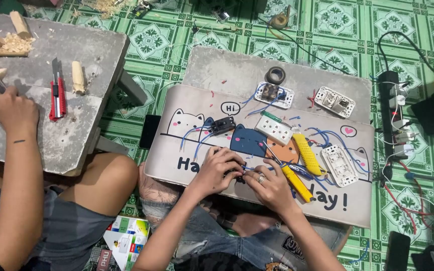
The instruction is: The person assembles an electrical outlet by connecting wires to terminals, using a screwdriver and pliers. They then wrap the outlet with black electrical tape and place it on the work surface.
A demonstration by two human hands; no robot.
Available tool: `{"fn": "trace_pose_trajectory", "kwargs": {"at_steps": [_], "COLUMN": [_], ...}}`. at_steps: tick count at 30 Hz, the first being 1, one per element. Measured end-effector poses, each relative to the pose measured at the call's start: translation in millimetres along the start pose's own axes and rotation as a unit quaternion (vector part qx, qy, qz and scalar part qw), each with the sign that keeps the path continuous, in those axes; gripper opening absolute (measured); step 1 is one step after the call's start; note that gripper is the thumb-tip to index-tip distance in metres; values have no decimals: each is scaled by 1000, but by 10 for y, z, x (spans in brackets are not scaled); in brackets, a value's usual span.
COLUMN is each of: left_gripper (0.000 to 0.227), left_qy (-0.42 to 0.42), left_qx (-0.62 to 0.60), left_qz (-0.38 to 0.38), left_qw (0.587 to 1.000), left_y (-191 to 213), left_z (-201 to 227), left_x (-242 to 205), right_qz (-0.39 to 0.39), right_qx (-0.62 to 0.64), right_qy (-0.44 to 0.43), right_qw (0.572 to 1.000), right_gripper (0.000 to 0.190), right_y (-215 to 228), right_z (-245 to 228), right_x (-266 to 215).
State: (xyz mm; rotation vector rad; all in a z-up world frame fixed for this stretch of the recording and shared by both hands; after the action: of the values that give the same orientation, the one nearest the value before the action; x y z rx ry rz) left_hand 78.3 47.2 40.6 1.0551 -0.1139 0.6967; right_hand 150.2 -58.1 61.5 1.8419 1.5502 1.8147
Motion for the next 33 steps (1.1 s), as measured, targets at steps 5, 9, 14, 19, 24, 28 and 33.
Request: {"fn": "trace_pose_trajectory", "kwargs": {"at_steps": [5, 9, 14, 19, 24, 28, 33], "left_gripper": [8, 7, 8, 9, 9, 9, 11], "left_qy": [20, 49, 50, 25, 10, 11, -10], "left_qx": [-5, -8, -6, 10, 16, 15, 19], "left_qz": [-36, -71, -63, -24, 15, 35, 40], "left_qw": [999, 996, 997, 999, 1000, 999, 999], "left_y": [2, 59, 34, 35, 60, 18, 8], "left_z": [-4, 43, -11, 9, 42, 24, 34], "left_x": [35, 104, 80, 48, 30, -29, -23], "right_qz": [1, 9, 13, 28, 26, 19, 15], "right_qx": [-33, -50, -38, -32, -60, -64, -72], "right_qy": [3, -2, -9, -9, 10, 25, 44], "right_qw": [999, 999, 999, 999, 998, 997, 996], "right_gripper": [16, 15, 12, 13, 19, 20, 17], "right_y": [-29, 39, 8, 30, -38, -30, 35], "right_z": [-8, -9, 1, -18, -26, -52, -81], "right_x": [-51, 7, 26, 16, -127, -106, 44]}}
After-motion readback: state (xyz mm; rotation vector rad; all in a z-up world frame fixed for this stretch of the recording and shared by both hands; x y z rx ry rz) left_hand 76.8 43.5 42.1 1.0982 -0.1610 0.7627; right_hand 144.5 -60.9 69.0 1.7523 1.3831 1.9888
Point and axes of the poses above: each hand's wrist, its own x-axis towards the middle knuckle, its own y-axis out of the back of the hand, z = x × y, the point moved 10 cm from there along x, towards the middle knuckle, and after that the axes turned 14 degrees about x, right-handed, at the moved point
